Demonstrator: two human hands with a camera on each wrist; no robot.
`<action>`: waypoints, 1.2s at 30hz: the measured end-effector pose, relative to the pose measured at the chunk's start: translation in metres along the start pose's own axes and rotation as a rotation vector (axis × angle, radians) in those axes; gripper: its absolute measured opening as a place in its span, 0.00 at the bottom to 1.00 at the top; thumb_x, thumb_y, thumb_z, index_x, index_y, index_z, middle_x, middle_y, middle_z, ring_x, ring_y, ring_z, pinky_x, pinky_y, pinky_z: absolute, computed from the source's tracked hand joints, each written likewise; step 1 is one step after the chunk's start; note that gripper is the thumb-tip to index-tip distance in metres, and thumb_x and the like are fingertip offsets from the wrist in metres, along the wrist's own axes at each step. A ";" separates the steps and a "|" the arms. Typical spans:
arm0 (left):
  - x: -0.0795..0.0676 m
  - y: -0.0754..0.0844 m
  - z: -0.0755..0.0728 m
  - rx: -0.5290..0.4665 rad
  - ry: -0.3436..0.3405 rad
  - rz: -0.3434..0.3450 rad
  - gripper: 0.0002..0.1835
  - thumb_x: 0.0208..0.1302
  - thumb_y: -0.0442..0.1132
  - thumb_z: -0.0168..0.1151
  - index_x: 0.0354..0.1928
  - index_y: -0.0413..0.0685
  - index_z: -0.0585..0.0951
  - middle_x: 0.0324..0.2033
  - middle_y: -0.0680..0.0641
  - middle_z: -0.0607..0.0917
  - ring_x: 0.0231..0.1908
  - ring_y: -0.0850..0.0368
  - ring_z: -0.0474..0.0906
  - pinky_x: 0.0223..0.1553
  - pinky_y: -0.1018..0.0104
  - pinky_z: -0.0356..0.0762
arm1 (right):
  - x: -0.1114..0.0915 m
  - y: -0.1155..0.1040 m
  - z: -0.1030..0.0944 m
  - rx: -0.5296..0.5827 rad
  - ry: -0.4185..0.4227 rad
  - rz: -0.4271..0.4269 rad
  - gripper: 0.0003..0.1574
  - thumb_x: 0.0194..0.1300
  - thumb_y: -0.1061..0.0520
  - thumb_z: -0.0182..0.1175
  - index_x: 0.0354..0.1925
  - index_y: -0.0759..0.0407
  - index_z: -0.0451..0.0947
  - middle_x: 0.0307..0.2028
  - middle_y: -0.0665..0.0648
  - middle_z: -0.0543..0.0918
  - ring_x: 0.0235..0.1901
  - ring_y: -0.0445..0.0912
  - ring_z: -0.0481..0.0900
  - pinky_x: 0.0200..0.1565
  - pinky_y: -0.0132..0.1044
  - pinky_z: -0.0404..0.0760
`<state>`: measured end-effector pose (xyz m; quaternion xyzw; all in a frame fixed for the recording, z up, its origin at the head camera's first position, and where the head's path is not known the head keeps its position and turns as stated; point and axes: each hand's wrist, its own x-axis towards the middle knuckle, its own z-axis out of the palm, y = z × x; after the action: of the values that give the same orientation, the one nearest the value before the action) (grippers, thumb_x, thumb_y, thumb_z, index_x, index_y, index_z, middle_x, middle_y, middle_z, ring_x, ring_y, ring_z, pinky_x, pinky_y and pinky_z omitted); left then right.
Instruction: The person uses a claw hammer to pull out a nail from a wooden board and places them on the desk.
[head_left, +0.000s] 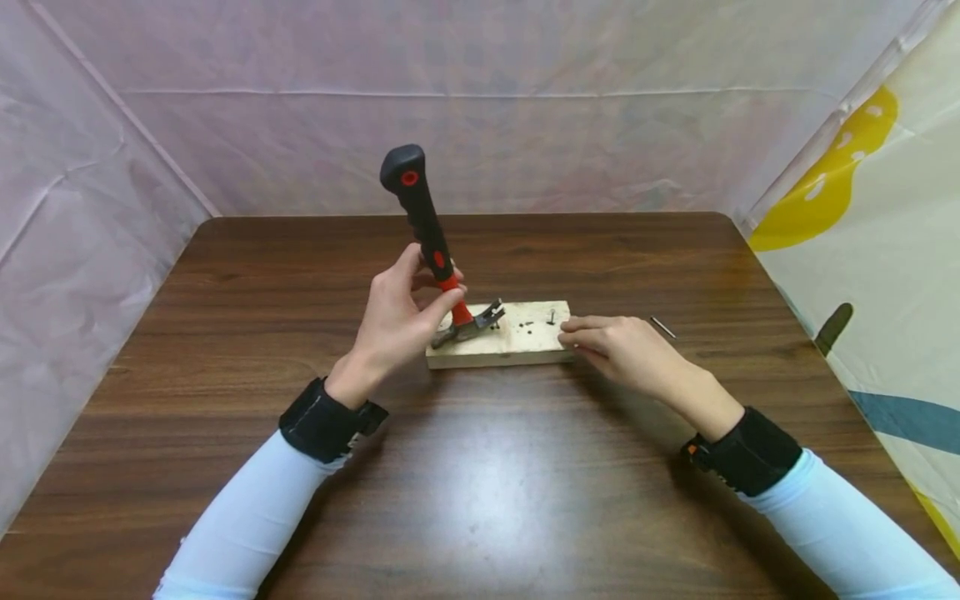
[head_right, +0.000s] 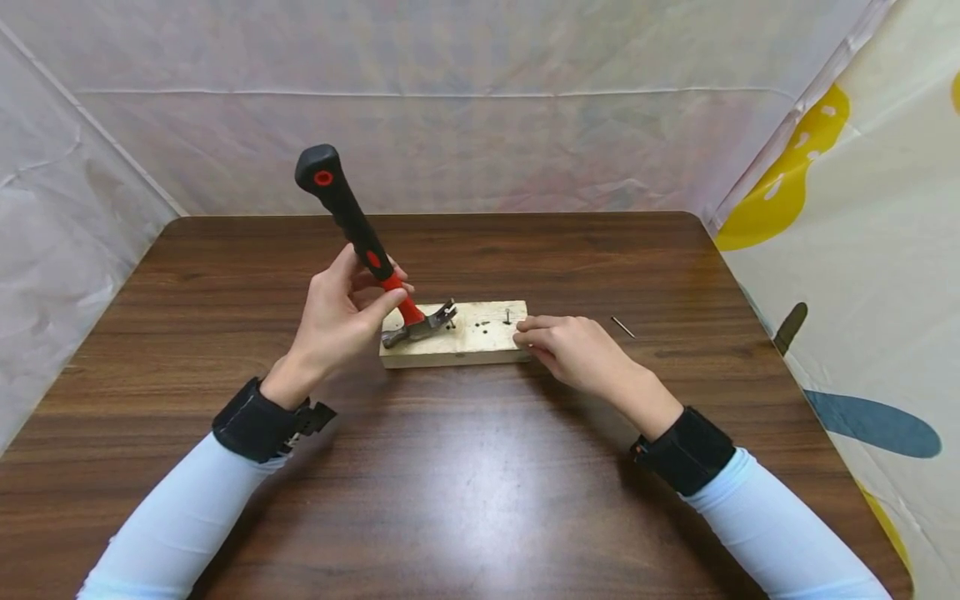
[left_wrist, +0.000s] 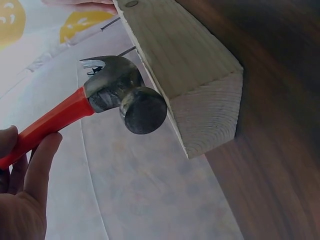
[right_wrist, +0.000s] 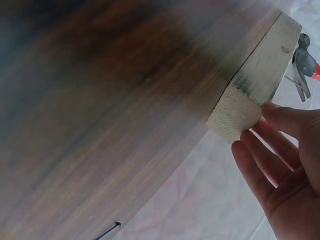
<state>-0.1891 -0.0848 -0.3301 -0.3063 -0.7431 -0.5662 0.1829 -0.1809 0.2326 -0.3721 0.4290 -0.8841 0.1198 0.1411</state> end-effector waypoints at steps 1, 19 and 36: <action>0.000 0.000 -0.001 -0.009 0.003 -0.009 0.19 0.57 0.21 0.68 0.48 0.37 0.73 0.38 0.47 0.81 0.39 0.52 0.83 0.39 0.66 0.82 | 0.000 0.000 0.000 0.000 -0.001 0.001 0.16 0.57 0.65 0.71 0.46 0.57 0.86 0.50 0.53 0.83 0.45 0.50 0.85 0.42 0.43 0.81; -0.004 0.029 -0.007 -0.072 0.023 -0.071 0.16 0.57 0.16 0.64 0.45 0.30 0.71 0.39 0.37 0.80 0.40 0.39 0.83 0.40 0.60 0.82 | 0.013 -0.006 0.002 -0.011 0.082 -0.009 0.08 0.60 0.62 0.69 0.41 0.57 0.85 0.41 0.51 0.83 0.41 0.46 0.83 0.40 0.39 0.81; -0.008 0.028 -0.011 -0.090 0.069 -0.067 0.17 0.56 0.16 0.64 0.45 0.30 0.72 0.39 0.40 0.82 0.40 0.38 0.83 0.43 0.58 0.81 | 0.050 -0.026 0.006 0.117 0.196 -0.025 0.28 0.59 0.70 0.65 0.58 0.64 0.75 0.38 0.55 0.82 0.36 0.45 0.83 0.37 0.34 0.79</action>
<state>-0.1657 -0.0925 -0.3115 -0.2694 -0.7202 -0.6149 0.1752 -0.1903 0.1788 -0.3579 0.4339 -0.8521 0.2109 0.2030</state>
